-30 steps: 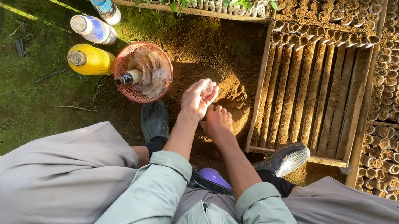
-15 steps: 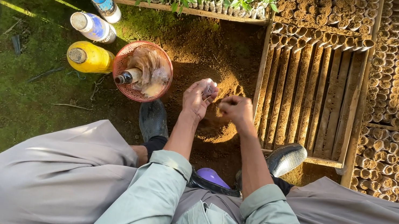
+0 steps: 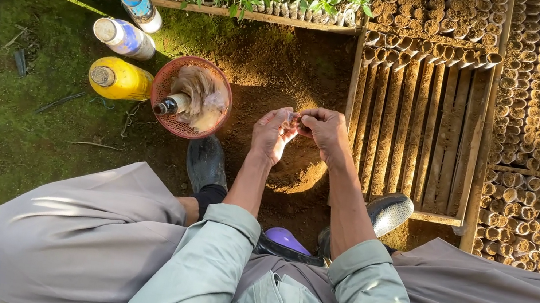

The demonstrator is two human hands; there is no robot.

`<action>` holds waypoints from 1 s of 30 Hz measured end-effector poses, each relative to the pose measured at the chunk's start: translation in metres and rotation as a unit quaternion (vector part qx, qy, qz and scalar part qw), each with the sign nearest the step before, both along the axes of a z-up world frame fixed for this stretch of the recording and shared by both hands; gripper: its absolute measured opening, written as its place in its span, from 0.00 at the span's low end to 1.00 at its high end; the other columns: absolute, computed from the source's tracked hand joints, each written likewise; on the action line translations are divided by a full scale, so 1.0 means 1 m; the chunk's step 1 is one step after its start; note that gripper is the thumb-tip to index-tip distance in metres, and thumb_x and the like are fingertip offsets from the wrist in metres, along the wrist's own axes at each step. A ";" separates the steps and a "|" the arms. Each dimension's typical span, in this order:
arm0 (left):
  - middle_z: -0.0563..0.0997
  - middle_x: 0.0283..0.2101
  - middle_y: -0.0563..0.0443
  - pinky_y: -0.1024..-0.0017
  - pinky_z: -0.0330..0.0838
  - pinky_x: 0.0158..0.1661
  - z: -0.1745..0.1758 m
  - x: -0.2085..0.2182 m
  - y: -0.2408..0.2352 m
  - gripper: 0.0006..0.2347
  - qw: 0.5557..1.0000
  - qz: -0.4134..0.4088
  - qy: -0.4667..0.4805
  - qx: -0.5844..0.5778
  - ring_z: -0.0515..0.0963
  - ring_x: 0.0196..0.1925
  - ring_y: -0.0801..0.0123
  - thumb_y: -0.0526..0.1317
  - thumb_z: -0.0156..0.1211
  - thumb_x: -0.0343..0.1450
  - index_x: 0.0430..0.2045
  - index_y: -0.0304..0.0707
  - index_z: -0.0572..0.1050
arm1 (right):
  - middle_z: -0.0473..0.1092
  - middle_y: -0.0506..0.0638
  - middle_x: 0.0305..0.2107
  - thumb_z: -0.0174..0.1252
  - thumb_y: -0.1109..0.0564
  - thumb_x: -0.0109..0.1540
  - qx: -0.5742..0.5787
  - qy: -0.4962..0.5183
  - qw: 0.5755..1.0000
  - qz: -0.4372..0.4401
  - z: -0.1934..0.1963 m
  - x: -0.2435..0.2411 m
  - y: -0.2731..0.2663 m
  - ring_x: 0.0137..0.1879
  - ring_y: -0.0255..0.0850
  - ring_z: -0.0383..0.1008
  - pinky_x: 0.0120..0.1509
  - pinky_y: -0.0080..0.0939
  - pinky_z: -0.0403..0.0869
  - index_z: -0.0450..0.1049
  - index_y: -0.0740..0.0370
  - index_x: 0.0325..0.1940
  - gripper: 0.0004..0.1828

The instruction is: Filling small cylindrical pots with soil and arranging them in a wooden tray for seedlings.

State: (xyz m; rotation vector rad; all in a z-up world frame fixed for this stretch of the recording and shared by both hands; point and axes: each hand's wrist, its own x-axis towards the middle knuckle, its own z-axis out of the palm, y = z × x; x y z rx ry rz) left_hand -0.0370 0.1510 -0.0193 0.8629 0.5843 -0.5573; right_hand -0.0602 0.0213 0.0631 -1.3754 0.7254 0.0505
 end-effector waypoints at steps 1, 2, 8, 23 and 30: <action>0.85 0.40 0.39 0.63 0.83 0.44 0.003 -0.001 0.000 0.08 1.000 -0.001 0.000 0.000 0.85 0.40 0.57 0.42 0.68 0.72 0.40 0.40 0.82 | 0.74 0.61 0.26 0.61 0.68 0.57 0.000 0.000 1.000 -0.001 0.001 0.000 -0.001 0.32 0.43 0.80 0.39 0.43 0.86 0.79 0.74 0.39 0.08; 0.85 0.40 0.40 0.63 0.83 0.45 0.005 -0.001 -0.001 0.08 1.000 0.010 0.007 -0.014 0.85 0.40 0.58 0.41 0.68 0.72 0.40 0.38 0.81 | 0.74 0.61 0.26 0.61 0.68 0.57 -0.005 0.001 1.000 0.001 0.001 0.000 -0.001 0.33 0.43 0.80 0.40 0.43 0.86 0.80 0.74 0.39 0.08; 0.85 0.41 0.40 0.61 0.83 0.45 0.002 -0.002 -0.002 0.09 0.998 0.037 0.029 -0.044 0.84 0.40 0.60 0.39 0.68 0.71 0.41 0.36 0.80 | 0.75 0.66 0.29 0.61 0.67 0.57 -0.022 0.005 0.999 0.026 0.008 0.001 -0.004 0.36 0.45 0.79 0.42 0.44 0.85 0.81 0.72 0.41 0.09; 0.84 0.39 0.36 0.56 0.85 0.44 -0.017 0.000 -0.007 0.08 0.995 0.052 0.057 -0.067 0.85 0.38 0.54 0.38 0.70 0.70 0.38 0.34 0.81 | 0.77 0.64 0.30 0.58 0.64 0.60 -0.117 0.039 0.988 0.091 0.042 0.003 0.005 0.35 0.40 0.78 0.40 0.34 0.82 0.83 0.66 0.42 0.10; 0.84 0.39 0.38 0.56 0.85 0.45 -0.010 0.001 -0.008 0.07 0.994 0.055 0.066 -0.072 0.84 0.37 0.55 0.38 0.69 0.71 0.37 0.36 0.81 | 0.77 0.63 0.29 0.57 0.62 0.59 -0.124 0.035 0.987 0.092 0.046 0.002 0.006 0.34 0.39 0.78 0.42 0.34 0.82 0.83 0.65 0.42 0.12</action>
